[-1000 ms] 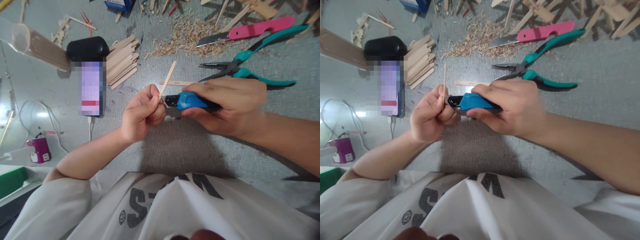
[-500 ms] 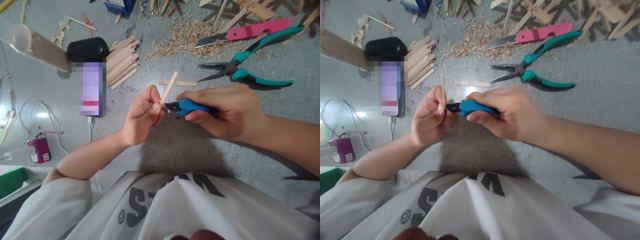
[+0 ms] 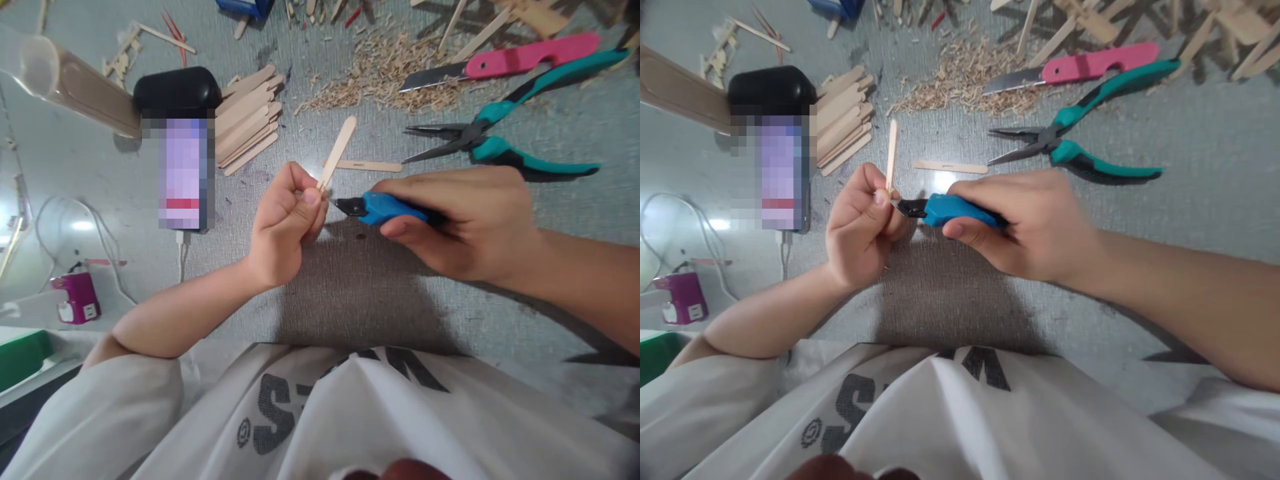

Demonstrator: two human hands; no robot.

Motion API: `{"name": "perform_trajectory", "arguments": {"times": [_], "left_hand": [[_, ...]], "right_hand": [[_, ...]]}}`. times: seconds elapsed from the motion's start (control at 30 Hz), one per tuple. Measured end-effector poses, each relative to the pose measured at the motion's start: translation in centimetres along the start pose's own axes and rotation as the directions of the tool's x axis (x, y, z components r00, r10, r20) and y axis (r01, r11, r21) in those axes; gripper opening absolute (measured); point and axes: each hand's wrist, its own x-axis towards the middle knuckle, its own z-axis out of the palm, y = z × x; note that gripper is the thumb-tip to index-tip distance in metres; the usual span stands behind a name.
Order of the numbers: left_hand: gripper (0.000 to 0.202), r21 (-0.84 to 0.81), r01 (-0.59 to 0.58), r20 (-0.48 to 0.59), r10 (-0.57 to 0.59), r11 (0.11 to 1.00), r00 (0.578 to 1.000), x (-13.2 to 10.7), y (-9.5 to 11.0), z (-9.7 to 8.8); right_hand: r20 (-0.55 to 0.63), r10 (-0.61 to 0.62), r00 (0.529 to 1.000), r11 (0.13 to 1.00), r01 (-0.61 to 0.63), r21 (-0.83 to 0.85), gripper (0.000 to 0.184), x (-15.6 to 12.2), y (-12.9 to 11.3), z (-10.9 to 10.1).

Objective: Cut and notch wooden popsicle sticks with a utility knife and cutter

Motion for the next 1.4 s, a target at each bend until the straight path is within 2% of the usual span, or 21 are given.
{"name": "perform_trajectory", "arguments": {"times": [0.1,0.3,0.47,0.57,0.7,0.93,1.17,1.4], "left_hand": [[0.034,-0.039,0.042,-0.006,-0.042,0.998,0.999,0.02,0.17,-0.02],[0.038,-0.064,0.052,0.028,-0.050,0.997,0.998,0.02,0.29,-0.14],[0.038,-0.035,0.081,-0.001,-0.081,0.996,0.997,-0.10,0.22,-0.18],[0.041,-0.028,0.049,0.016,-0.049,0.998,0.999,-0.16,0.09,-0.13],[0.049,-0.033,-0.004,0.073,0.007,0.999,0.997,-0.19,0.05,-0.09],[0.051,-0.011,0.042,0.081,-0.041,0.999,0.996,-0.31,-0.05,-0.21],[0.060,0.035,-0.010,0.114,0.006,0.999,0.993,-0.70,0.00,0.36],[0.055,0.090,-0.103,0.105,0.093,0.991,0.990,-0.94,-0.44,0.38]], "right_hand": [[0.012,0.015,1.000,0.996,-0.014,-0.092,0.051,-0.20,0.19,0.14],[0.046,0.020,0.999,0.995,-0.016,-0.098,0.049,-0.14,0.17,-0.12],[0.059,0.042,0.997,0.992,-0.034,-0.120,0.053,-0.26,0.30,-0.05],[0.070,0.052,0.996,0.991,-0.043,-0.127,0.059,-0.24,0.45,-0.09],[0.086,0.038,0.996,0.997,-0.032,-0.066,0.058,-0.05,0.55,-0.34],[0.066,0.013,0.998,1.000,-0.012,-0.022,0.052,-0.08,0.62,-0.42],[0.047,-0.028,0.999,0.999,0.029,-0.017,0.045,-0.09,0.36,-0.22],[0.039,0.015,0.999,0.999,-0.013,-0.037,0.048,-0.57,0.28,0.45]]}}
